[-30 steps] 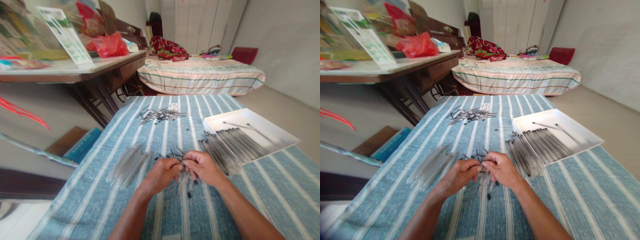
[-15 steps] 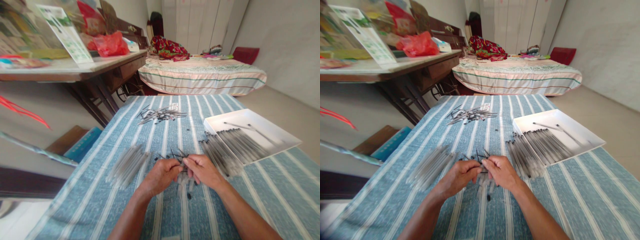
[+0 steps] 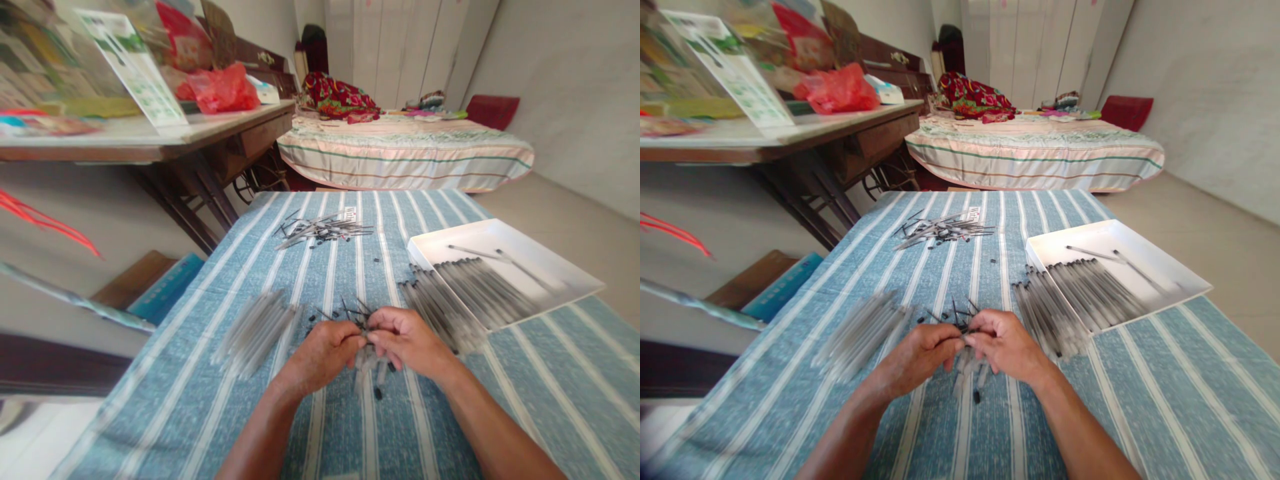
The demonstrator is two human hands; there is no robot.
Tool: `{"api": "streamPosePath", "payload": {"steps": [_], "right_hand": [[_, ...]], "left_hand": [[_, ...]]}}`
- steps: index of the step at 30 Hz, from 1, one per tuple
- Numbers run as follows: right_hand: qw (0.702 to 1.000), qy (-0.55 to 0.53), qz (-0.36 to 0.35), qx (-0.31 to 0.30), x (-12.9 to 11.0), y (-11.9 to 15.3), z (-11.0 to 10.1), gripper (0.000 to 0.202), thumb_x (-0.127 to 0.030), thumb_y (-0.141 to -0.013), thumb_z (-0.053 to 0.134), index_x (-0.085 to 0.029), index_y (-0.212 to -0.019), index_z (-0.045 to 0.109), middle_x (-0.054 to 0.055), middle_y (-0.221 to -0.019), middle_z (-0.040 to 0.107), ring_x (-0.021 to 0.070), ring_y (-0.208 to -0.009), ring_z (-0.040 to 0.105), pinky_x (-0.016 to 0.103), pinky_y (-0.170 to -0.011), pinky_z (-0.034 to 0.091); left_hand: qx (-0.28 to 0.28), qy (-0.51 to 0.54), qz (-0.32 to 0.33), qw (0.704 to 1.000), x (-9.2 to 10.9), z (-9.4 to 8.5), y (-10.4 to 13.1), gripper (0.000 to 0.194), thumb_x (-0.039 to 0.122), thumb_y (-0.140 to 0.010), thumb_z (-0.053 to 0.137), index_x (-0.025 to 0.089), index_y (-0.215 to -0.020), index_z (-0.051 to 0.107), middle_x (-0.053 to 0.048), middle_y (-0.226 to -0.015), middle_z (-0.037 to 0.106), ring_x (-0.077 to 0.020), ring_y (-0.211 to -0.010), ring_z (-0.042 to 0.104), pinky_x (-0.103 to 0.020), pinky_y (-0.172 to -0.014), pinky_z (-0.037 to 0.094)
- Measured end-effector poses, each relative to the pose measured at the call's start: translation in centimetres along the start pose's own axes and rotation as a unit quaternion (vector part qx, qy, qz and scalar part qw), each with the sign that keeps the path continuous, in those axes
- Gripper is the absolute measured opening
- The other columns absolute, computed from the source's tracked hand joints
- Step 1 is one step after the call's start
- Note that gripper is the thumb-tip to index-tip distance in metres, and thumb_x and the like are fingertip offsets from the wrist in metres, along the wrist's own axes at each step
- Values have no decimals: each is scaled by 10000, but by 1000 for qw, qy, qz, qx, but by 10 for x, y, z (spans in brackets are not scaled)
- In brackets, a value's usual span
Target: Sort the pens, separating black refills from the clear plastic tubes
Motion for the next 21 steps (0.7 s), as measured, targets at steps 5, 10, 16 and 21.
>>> {"api": "streamPosePath", "payload": {"steps": [5, 10, 16, 21], "right_hand": [[999, 45, -6, 27, -1, 0, -6, 291, -365, -806, 480, -153, -607, 471, -52, -424, 480, 19, -284, 343, 130, -299, 243], [1000, -23, -5, -19, 0, 1, 1, 153, -298, -773, 518, -160, -832, 492, -54, -542, 552, 29, -299, 404, 135, -312, 284], [999, 28, 12, 12, 4, 1, -3, 287, -393, -810, 463, -159, -645, 468, -57, -434, 496, 29, -260, 344, 139, -280, 225], [999, -25, -7, -25, 1, 2, 1, 180, -330, -794, 483, -155, -751, 478, -43, -539, 564, 36, -295, 419, 143, -309, 285]], "left_hand": [[5, -3, 2, 1000, 0, -1, 0, 296, 261, -814, 397, 154, -571, 526, 36, -513, 503, -78, -492, 446, -191, -500, 323], [-9, -5, -7, 1000, 0, 1, 0, 295, 261, -819, 391, 151, -595, 548, 29, -528, 528, -78, -488, 443, -194, -494, 321], [-2, -10, -6, 1000, -1, 0, 0, 297, 260, -816, 397, 150, -576, 534, 28, -523, 527, -80, -492, 453, -198, -507, 327], [-15, -3, -2, 1000, 0, 2, 0, 304, 276, -816, 397, 152, -586, 553, 29, -524, 536, -81, -485, 450, -199, -496, 326]]}}
Point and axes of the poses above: each hand's wrist, its own y-axis away from the middle knuckle, its own z-axis out of the palm, x = y × z, the point moved 10 cm from there along -y, towards the middle knuckle
